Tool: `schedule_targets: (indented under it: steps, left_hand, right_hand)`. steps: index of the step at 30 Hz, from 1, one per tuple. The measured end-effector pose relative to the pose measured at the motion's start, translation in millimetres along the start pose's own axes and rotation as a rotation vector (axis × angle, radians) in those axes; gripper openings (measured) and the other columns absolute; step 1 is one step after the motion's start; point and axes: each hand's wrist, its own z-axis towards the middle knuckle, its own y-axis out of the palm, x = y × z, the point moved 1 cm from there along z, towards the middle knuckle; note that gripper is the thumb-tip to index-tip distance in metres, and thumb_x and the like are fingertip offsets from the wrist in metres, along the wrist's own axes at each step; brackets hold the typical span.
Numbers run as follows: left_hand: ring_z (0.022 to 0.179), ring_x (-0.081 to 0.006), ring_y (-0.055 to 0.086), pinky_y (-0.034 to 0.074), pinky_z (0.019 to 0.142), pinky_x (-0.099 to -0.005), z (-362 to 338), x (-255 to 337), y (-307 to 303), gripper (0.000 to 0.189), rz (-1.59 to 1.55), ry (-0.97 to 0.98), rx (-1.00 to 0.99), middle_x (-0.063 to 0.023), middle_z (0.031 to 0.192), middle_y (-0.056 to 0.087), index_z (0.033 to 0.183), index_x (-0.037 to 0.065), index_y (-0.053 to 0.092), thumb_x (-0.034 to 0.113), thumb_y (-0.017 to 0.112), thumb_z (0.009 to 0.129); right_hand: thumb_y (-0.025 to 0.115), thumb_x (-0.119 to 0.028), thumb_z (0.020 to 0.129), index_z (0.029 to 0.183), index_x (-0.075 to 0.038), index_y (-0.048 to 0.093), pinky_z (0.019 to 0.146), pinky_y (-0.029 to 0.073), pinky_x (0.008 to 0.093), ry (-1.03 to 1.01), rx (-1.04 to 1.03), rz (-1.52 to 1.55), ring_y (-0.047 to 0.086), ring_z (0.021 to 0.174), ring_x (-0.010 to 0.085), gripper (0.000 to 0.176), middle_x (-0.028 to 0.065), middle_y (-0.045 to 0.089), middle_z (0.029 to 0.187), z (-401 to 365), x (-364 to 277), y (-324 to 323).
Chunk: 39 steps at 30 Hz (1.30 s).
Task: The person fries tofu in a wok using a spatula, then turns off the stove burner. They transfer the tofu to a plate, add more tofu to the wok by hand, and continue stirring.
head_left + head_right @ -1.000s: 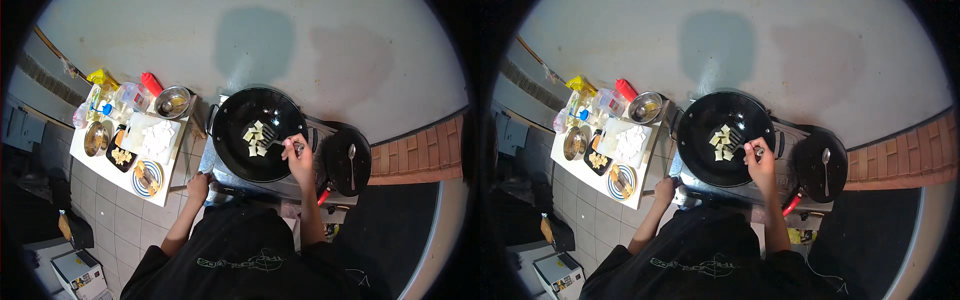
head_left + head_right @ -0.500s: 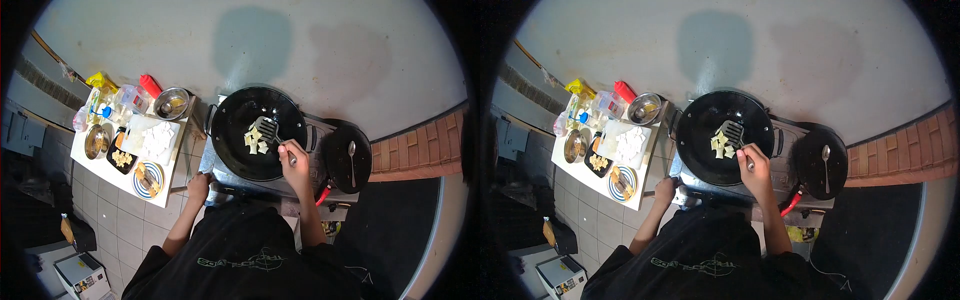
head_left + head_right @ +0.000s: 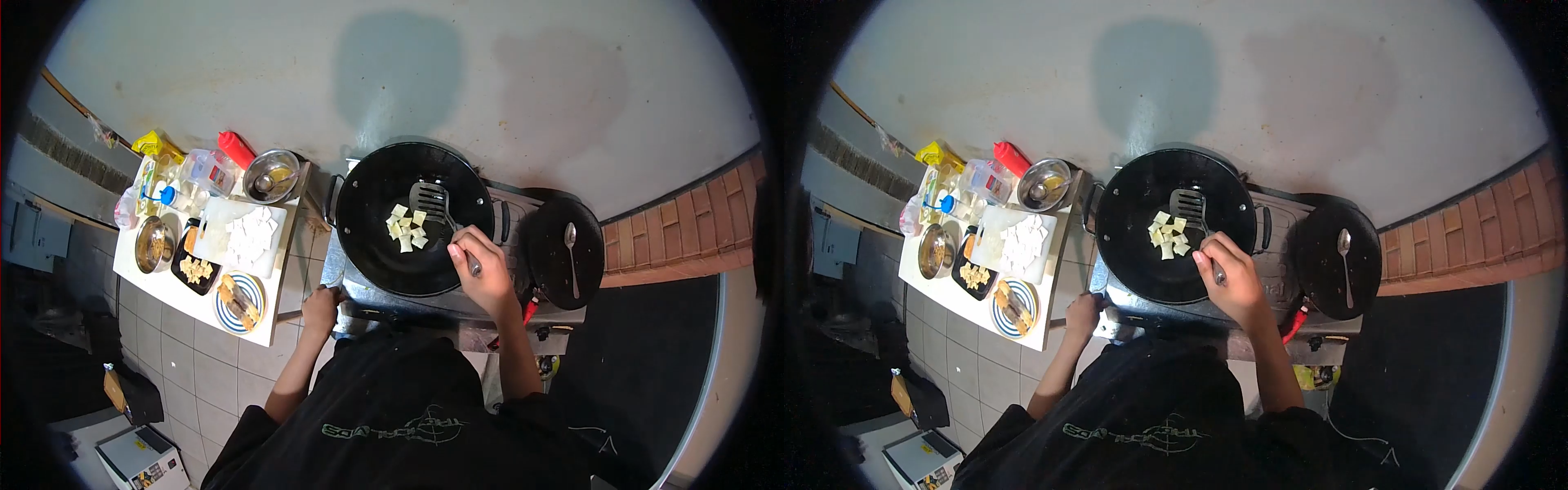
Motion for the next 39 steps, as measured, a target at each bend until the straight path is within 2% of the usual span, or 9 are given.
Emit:
schedule_targets:
  steps: [9,12,21,23,25,28,31,33,39]
  left_hand:
    - [0.084,-0.0339,0.069,0.055,0.068,-0.0465,-1.2,1.2,-0.4,0.023,0.030,-0.026,0.010,-0.0127,0.092,0.067,0.088,0.012,0.072,0.035,0.066,0.087]
    - [0.085,-0.0331,0.068,0.055,0.068,-0.0463,-0.7,3.2,-3.7,0.022,0.032,-0.034,-0.011,-0.0121,0.092,0.067,0.088,0.013,0.072,0.034,0.065,0.087]
    - [0.086,-0.0332,0.068,0.055,0.070,-0.0466,-2.1,1.7,-0.9,0.018,0.000,-0.024,-0.005,-0.0123,0.093,0.067,0.089,0.012,0.070,0.028,0.062,0.089]
    - [0.086,-0.0332,0.068,0.055,0.070,-0.0466,-0.9,-0.2,2.2,0.018,0.010,-0.021,-0.007,-0.0124,0.093,0.067,0.089,0.012,0.070,0.028,0.062,0.089]
    - [0.086,-0.0367,0.067,0.053,0.073,-0.0487,-0.2,-0.5,1.4,0.024,-0.047,-0.059,-0.019,-0.0146,0.094,0.067,0.092,0.012,0.073,0.035,0.066,0.086]
    - [0.087,-0.0337,0.068,0.055,0.071,-0.0471,-2.8,5.2,-7.4,0.021,-0.027,-0.035,-0.023,-0.0137,0.095,0.067,0.090,0.012,0.071,0.031,0.063,0.089]
    - [0.088,-0.0342,0.068,0.054,0.071,-0.0475,-1.3,1.8,-2.0,0.022,-0.027,-0.041,-0.019,-0.0136,0.097,0.067,0.090,0.012,0.072,0.032,0.064,0.088]
    - [0.088,-0.0341,0.068,0.054,0.071,-0.0473,-1.4,1.0,-1.3,0.023,-0.031,-0.045,-0.015,-0.0133,0.097,0.067,0.090,0.012,0.072,0.033,0.064,0.088]
    - [0.087,-0.0340,0.068,0.055,0.071,-0.0465,-1.0,-0.5,2.0,0.023,-0.035,-0.049,-0.010,-0.0125,0.096,0.068,0.091,0.012,0.072,0.033,0.064,0.089]
  right_hand:
    - [0.064,0.000,0.087,0.085,0.004,0.052,0.066,0.046,0.0349,-0.035,-0.022,-0.158,0.056,0.072,0.0314,0.012,0.0138,0.052,0.083,0.8,4.8,3.4]
    - [0.064,0.000,0.088,0.085,0.003,0.052,0.065,0.046,0.0338,0.030,-0.010,-0.131,0.055,0.071,0.0314,0.012,0.0138,0.052,0.083,1.9,6.3,5.3]
    - [0.061,-0.001,0.091,0.084,0.005,0.052,0.061,0.042,0.0294,0.033,0.097,-0.005,0.049,0.064,0.0256,0.013,0.0138,0.052,0.080,13.3,16.4,19.3]
    - [0.060,-0.001,0.091,0.083,0.005,0.052,0.061,0.043,0.0310,0.052,0.105,-0.018,0.051,0.065,0.0276,0.013,0.0144,0.053,0.080,14.3,19.5,25.4]
    - [0.060,-0.001,0.091,0.083,0.005,0.053,0.061,0.043,0.0319,0.056,0.118,-0.016,0.052,0.065,0.0287,0.012,0.0147,0.053,0.081,15.1,23.6,31.0]
    - [0.060,-0.002,0.091,0.084,0.005,0.053,0.062,0.044,0.0344,0.079,0.126,-0.017,0.053,0.067,0.0319,0.012,0.0154,0.054,0.081,14.2,28.7,38.0]
    - [0.060,-0.002,0.091,0.085,0.005,0.054,0.062,0.044,0.0339,0.088,0.142,-0.013,0.053,0.066,0.0303,0.012,0.0148,0.054,0.080,14.2,31.3,41.7]
    - [0.057,-0.004,0.094,0.082,0.005,0.054,0.059,0.041,0.0263,0.075,0.170,0.025,0.048,0.062,0.0136,0.015,0.0088,0.053,0.078,13.6,32.5,41.8]
    - [0.054,-0.008,0.097,0.078,0.003,0.054,0.054,0.039,0.0227,0.148,0.162,0.115,0.049,0.059,0.0073,0.022,0.0041,0.055,0.081,4.9,34.4,40.8]
